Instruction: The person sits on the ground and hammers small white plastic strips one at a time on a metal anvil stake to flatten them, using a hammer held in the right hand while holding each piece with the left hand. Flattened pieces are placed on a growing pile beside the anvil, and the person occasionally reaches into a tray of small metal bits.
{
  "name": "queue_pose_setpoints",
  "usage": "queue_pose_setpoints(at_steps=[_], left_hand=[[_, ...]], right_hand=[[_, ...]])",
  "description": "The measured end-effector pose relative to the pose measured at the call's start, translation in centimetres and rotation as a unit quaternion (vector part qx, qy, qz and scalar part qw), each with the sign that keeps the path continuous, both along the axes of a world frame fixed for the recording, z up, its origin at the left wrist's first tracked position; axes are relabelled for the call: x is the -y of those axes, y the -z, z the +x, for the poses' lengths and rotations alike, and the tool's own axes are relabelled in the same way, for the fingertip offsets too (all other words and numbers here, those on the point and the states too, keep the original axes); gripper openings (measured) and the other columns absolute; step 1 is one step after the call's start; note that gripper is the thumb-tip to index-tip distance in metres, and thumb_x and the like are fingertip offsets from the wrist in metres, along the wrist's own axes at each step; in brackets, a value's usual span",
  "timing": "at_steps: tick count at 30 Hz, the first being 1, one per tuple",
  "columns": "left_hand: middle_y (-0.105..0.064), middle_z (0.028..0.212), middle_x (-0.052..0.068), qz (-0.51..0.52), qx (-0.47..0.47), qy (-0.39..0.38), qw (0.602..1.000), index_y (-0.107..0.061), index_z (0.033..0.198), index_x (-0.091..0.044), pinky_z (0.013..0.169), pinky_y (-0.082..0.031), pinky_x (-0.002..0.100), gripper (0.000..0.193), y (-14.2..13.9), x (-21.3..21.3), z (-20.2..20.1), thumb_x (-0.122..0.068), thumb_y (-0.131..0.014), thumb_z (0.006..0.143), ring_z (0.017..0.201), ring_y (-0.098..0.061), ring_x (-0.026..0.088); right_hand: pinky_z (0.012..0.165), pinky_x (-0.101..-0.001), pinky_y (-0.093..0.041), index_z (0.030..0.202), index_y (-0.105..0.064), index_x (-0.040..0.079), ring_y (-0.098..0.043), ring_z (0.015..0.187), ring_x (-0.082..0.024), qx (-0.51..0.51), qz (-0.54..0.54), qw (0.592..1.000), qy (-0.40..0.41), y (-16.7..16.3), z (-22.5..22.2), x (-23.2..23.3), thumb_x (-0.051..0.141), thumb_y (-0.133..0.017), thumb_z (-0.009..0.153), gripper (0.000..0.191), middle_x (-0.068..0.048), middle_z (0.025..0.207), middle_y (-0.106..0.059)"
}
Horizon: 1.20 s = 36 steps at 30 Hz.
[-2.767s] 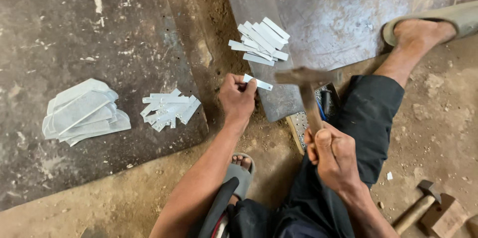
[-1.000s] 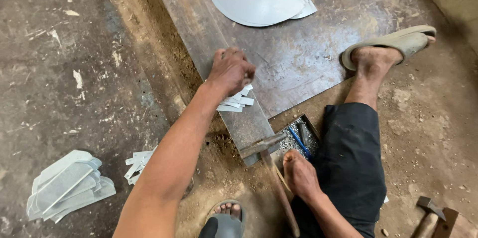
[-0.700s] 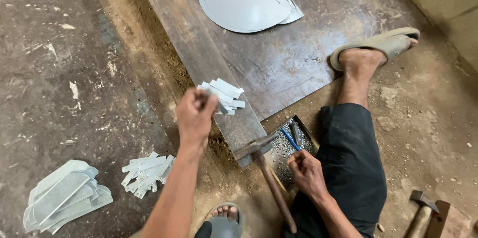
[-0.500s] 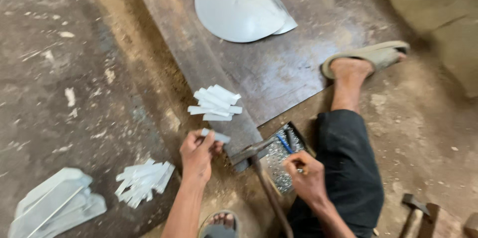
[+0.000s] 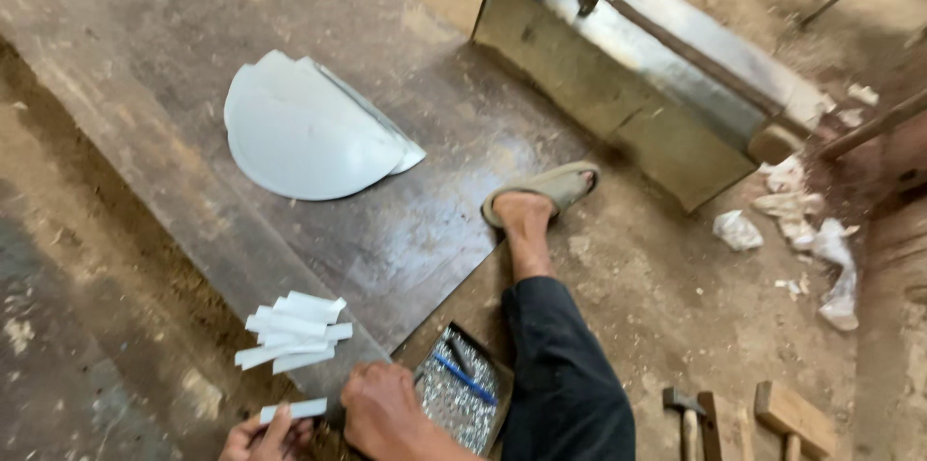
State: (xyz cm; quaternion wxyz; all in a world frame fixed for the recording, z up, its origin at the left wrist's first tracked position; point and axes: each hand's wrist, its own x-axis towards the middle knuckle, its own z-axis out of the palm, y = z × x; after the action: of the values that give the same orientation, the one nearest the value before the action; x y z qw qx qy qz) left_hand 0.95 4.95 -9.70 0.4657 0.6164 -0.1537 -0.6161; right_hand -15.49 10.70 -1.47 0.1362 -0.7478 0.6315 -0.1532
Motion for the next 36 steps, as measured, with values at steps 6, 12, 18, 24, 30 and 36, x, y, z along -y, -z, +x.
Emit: queue_pose_setpoints(at_steps=[6, 12, 18, 24, 30, 36], left_hand=[[-0.074, 0.085, 0.028, -0.053, -0.040, 0.209, 0.976, -0.071, 0.109, 0.015, 0.068, -0.060, 0.042, 0.032, -0.7, 1.4, 0.6, -0.014, -0.064, 0.097, 0.074, -0.072, 0.030], [-0.066, 0.094, 0.010, -0.123, -0.125, -0.034, 0.984, -0.062, 0.103, -0.001, 0.069, -0.059, 0.036, 0.012, -0.1, -3.3, -0.4, -0.002, -0.068, 0.093, 0.080, -0.067, 0.021], [-0.068, 0.082, 0.012, -0.075, -0.158, -0.064, 0.983, -0.060, 0.096, -0.004, 0.056, -0.055, 0.034, 0.014, 0.7, -3.0, 0.0, -0.002, -0.072, 0.088, 0.066, -0.068, 0.023], [-0.071, 0.081, 0.011, -0.070, -0.102, -0.033, 0.992, -0.059, 0.091, -0.004, 0.055, -0.051, 0.028, 0.018, -1.0, -3.4, -0.8, -0.006, -0.077, 0.089, 0.066, -0.067, 0.016], [-0.074, 0.078, 0.009, -0.093, -0.039, -0.004, 0.995, -0.062, 0.091, -0.003, 0.054, -0.047, 0.024, 0.021, -0.9, -3.5, -1.6, -0.009, -0.081, 0.086, 0.064, -0.065, 0.012], [-0.075, 0.079, 0.008, -0.097, -0.011, 0.004, 0.995, -0.063, 0.092, -0.003, 0.055, -0.047, 0.024, 0.020, -0.8, -3.7, -1.8, -0.010, -0.081, 0.086, 0.064, -0.065, 0.011]], right_hand=[[0.072, -0.0538, -0.053, 0.072, -0.074, 0.004, -0.069, 0.091, -0.040, -0.005, -0.049, 0.999, 0.007, 0.3, 0.5, 1.3, 0.012, -0.074, 0.064, 0.011, -0.020, 0.090, -0.067], [0.092, -0.0450, -0.046, 0.103, -0.065, 0.003, -0.060, 0.103, -0.034, 0.272, -0.246, 0.925, -0.098, 0.5, -2.2, -1.3, 0.000, -0.063, 0.082, 0.021, -0.012, 0.106, -0.062], [0.065, -0.0346, -0.053, 0.095, -0.064, 0.002, -0.065, 0.069, -0.022, 0.239, -0.038, 0.946, 0.216, -0.5, -4.3, -6.8, 0.015, -0.078, 0.089, 0.020, -0.012, 0.082, -0.068], [0.065, -0.0360, -0.050, 0.104, -0.060, -0.002, -0.065, 0.069, -0.025, 0.173, 0.161, 0.950, 0.203, 2.1, -3.8, -13.1, 0.030, -0.087, 0.075, 0.051, -0.016, 0.073, -0.067], [0.054, -0.0355, -0.041, 0.081, -0.059, -0.002, -0.046, 0.058, -0.020, 0.176, 0.198, 0.944, 0.197, 2.6, -6.6, -14.7, 0.029, -0.073, 0.093, 0.036, -0.012, 0.061, -0.047], [0.051, -0.0278, -0.039, 0.072, -0.056, 0.002, -0.045, 0.057, -0.008, 0.376, 0.213, 0.893, 0.124, -0.5, -7.5, -14.4, 0.025, -0.049, 0.108, 0.044, 0.001, 0.061, -0.049]])
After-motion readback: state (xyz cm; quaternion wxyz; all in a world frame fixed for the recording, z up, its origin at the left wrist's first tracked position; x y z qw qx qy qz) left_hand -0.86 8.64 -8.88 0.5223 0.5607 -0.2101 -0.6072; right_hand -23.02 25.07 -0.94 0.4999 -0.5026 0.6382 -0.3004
